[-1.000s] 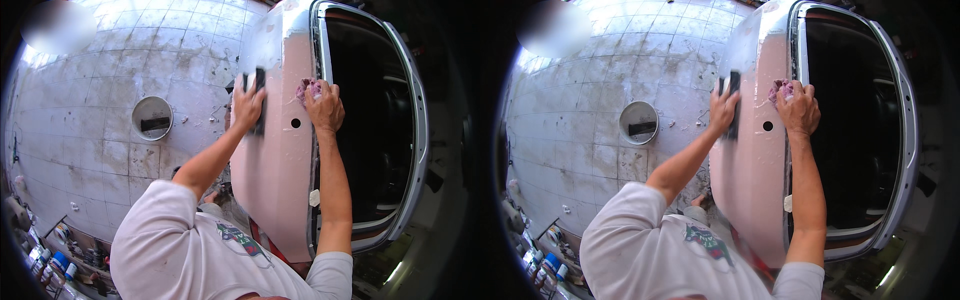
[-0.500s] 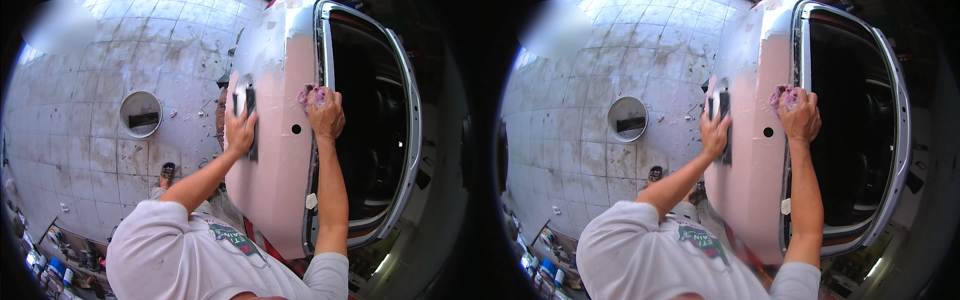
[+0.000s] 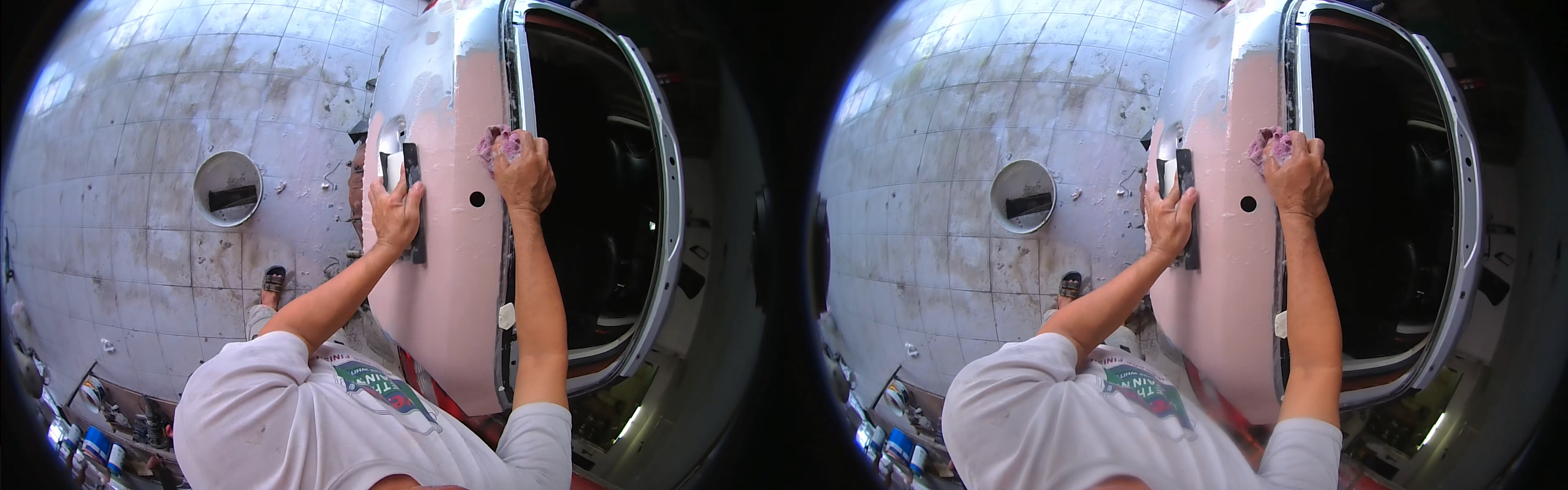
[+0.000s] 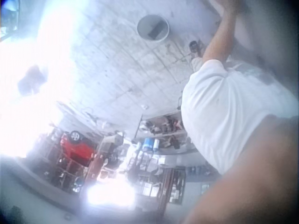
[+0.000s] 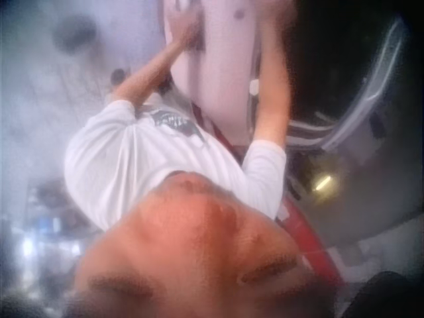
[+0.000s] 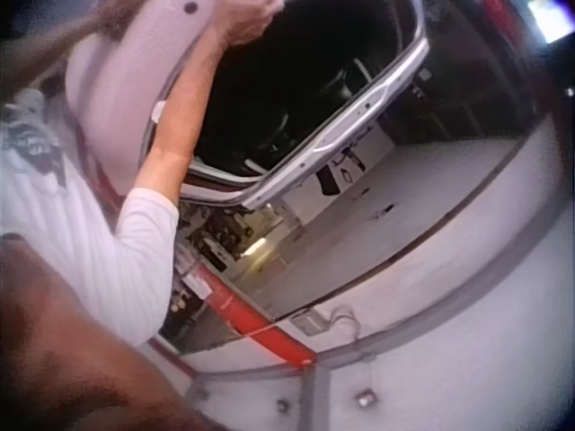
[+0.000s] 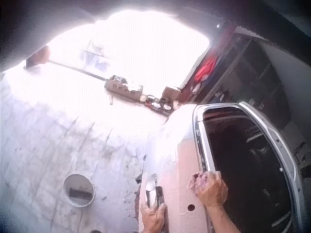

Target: The person sands the surface of a pink car trunk lid using a sanding block and a cloth. They repeatedly rub the surface, wipe away dust, and check the smoothness by hand.

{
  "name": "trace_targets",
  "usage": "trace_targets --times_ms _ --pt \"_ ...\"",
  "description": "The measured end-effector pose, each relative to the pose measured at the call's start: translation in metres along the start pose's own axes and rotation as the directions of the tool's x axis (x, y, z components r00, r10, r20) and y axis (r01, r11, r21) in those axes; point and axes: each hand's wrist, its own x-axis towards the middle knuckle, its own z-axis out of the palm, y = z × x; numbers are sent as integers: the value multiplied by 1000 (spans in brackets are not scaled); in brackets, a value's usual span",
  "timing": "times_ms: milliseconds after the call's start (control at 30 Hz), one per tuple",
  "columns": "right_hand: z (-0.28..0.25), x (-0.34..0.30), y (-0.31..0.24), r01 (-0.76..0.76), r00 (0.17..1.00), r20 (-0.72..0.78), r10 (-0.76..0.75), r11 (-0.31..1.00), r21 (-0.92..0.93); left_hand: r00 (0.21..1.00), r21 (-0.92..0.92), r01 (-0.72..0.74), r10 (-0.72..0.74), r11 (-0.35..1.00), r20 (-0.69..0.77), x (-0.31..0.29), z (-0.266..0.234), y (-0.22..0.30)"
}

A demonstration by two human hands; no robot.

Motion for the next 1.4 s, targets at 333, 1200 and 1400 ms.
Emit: trace_targets --times_ms 333,1200,1400 --pt "-2 -1 -1 -53 998 49 50 997 62 995 -36 -90 91 995 38 16 5 21" --pt "-7 0 0 -44 999 22 42 992 120 994 -59 -94 96 994 44 43 18 18" --pt "-5 1 -1 -19 1000 26 16 995 94 967 -8 -246 246 969 66 64 4 24"
